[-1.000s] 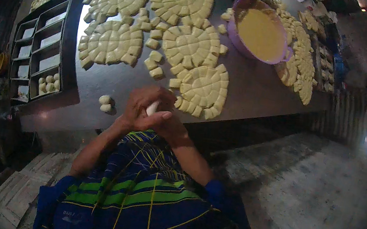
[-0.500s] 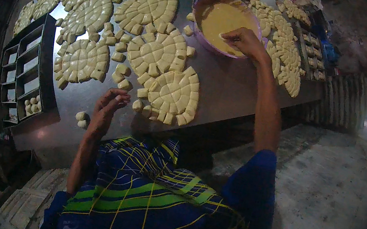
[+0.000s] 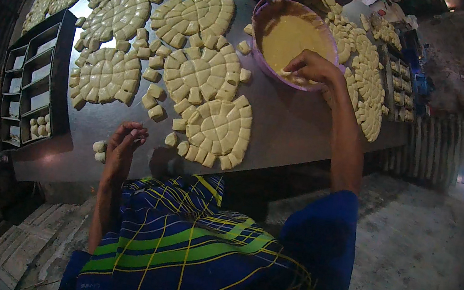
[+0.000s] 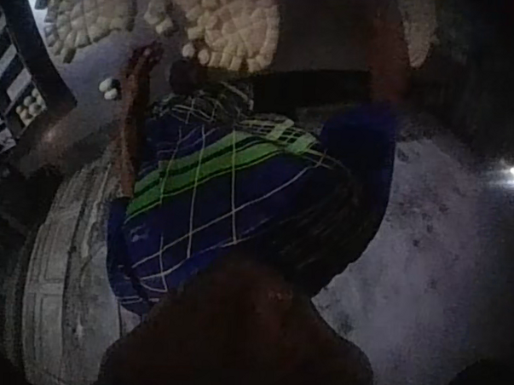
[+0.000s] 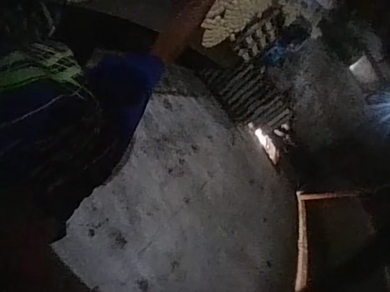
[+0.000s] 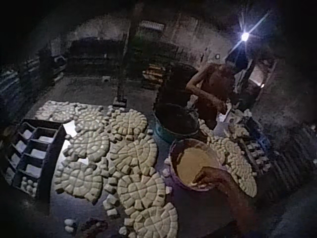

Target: The person prepares dough pieces by dipping them in a liquid mixture, folding them, and then placing the finished rolls into metal baking pans.

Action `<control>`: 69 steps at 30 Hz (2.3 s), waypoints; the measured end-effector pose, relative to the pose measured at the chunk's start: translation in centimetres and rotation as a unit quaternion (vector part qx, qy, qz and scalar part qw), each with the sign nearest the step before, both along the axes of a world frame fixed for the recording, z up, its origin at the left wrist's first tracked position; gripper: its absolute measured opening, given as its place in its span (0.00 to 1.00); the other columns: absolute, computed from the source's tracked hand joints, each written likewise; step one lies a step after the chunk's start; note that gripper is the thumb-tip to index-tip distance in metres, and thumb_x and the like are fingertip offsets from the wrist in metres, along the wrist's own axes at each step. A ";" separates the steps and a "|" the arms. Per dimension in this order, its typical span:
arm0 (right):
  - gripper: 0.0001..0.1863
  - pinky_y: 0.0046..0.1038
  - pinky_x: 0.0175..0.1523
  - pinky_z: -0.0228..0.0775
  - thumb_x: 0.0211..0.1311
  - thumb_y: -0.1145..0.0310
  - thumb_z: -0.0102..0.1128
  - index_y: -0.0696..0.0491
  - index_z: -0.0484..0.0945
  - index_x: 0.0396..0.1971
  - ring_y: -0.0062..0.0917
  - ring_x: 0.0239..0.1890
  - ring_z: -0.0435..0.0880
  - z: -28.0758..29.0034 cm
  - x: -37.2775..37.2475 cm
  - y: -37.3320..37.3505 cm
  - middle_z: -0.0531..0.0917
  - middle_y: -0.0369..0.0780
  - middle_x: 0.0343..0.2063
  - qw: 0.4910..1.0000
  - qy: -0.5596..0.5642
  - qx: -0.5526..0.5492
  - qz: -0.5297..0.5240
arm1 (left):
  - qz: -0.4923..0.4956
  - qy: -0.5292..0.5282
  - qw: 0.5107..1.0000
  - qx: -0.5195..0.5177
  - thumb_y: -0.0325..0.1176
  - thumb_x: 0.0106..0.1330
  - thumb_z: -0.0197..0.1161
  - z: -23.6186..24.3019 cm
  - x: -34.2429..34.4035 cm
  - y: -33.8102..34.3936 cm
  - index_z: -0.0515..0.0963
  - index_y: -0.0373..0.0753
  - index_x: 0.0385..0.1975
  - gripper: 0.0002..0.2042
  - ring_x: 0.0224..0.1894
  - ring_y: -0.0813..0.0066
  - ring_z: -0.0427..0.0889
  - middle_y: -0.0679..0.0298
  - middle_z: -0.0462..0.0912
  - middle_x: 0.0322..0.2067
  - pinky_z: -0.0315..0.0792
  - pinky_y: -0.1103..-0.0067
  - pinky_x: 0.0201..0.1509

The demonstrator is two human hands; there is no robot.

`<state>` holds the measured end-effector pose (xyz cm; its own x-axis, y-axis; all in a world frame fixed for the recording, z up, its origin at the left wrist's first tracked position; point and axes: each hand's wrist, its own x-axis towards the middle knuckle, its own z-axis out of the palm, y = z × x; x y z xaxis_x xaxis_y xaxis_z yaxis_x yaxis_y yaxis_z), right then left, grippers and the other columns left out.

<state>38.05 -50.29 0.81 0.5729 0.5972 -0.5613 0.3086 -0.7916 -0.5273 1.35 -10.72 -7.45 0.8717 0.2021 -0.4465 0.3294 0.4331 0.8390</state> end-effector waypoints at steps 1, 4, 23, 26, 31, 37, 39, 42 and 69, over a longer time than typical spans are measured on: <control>0.16 0.24 0.50 0.75 0.50 0.84 0.59 0.61 0.84 0.41 0.23 0.42 0.84 -0.2 0.0 -0.4 0.87 0.42 0.38 0.999 -0.033 0.004 0.006 | 0.001 0.002 1.000 -0.003 0.35 0.70 0.59 0.0 0.1 0.0 0.75 0.37 0.45 0.11 0.48 0.73 0.79 0.62 0.80 0.41 0.71 0.76 0.55; 0.16 0.24 0.49 0.75 0.49 0.85 0.58 0.62 0.85 0.40 0.23 0.41 0.84 -1.1 -0.4 -1.0 0.87 0.42 0.37 0.999 -0.035 0.008 -0.007 | -0.006 -0.006 1.000 0.011 0.35 0.69 0.59 0.1 0.3 0.1 0.75 0.37 0.45 0.10 0.47 0.74 0.79 0.62 0.81 0.41 0.71 0.76 0.55; 0.35 0.30 0.62 0.70 0.58 0.82 0.61 0.52 0.64 0.67 0.26 0.61 0.73 -2.4 -21.6 17.1 0.73 0.40 0.61 0.697 0.299 0.607 -0.238 | -0.120 -0.013 0.946 -0.302 0.44 0.74 0.53 3.3 2.3 -2.5 0.72 0.36 0.55 0.19 0.52 0.70 0.78 0.60 0.79 0.50 0.70 0.71 0.59; 0.38 0.31 0.64 0.69 0.58 0.86 0.58 0.51 0.59 0.69 0.28 0.64 0.71 -3.2 -25.7 21.9 0.71 0.41 0.63 0.620 0.386 0.622 -0.281 | -0.071 -0.040 0.939 -0.335 0.43 0.74 0.52 4.1 1.6 -1.5 0.71 0.36 0.56 0.19 0.54 0.72 0.75 0.61 0.78 0.51 0.68 0.71 0.60; 0.39 0.31 0.63 0.70 0.59 0.85 0.58 0.49 0.58 0.70 0.28 0.63 0.71 -3.9 -28.0 26.5 0.71 0.40 0.62 0.608 0.397 0.620 -0.297 | -0.006 -0.096 0.954 -0.283 0.44 0.74 0.53 3.6 -0.7 1.7 0.72 0.39 0.52 0.17 0.52 0.74 0.75 0.63 0.77 0.49 0.66 0.72 0.63; 0.31 0.31 0.63 0.70 0.60 0.84 0.58 0.49 0.65 0.64 0.27 0.59 0.74 -5.3 -30.2 29.2 0.75 0.39 0.57 0.613 0.357 0.621 -0.335 | 0.029 -0.112 0.929 -0.352 0.42 0.74 0.54 2.8 -2.0 4.8 0.72 0.40 0.51 0.14 0.49 0.73 0.77 0.64 0.78 0.45 0.72 0.74 0.56; 0.26 0.31 0.63 0.70 0.61 0.83 0.58 0.51 0.71 0.59 0.27 0.58 0.75 -6.4 -30.6 29.5 0.76 0.39 0.56 0.624 0.322 0.628 -0.337 | 0.067 -0.072 0.928 -0.360 0.42 0.74 0.52 3.9 -2.0 5.4 0.71 0.39 0.48 0.13 0.49 0.75 0.76 0.65 0.77 0.46 0.72 0.74 0.55; 0.18 0.31 0.62 0.71 0.61 0.83 0.58 0.54 0.79 0.51 0.27 0.57 0.76 -5.1 -30.8 30.0 0.76 0.40 0.55 0.654 0.298 0.647 -0.255 | 0.087 -0.058 0.931 -0.351 0.41 0.74 0.53 4.8 -2.0 6.7 0.71 0.39 0.47 0.13 0.47 0.75 0.77 0.65 0.77 0.44 0.74 0.76 0.51; 0.21 0.31 0.44 0.77 0.48 0.76 0.69 0.54 0.81 0.47 0.34 0.39 0.83 1.1 -30.8 33.9 0.83 0.43 0.41 0.853 -0.328 0.402 0.062 | 0.049 0.006 0.976 -0.211 0.35 0.69 0.63 7.0 -2.1 10.7 0.77 0.31 0.46 0.14 0.40 0.79 0.80 0.63 0.82 0.40 0.75 0.84 0.45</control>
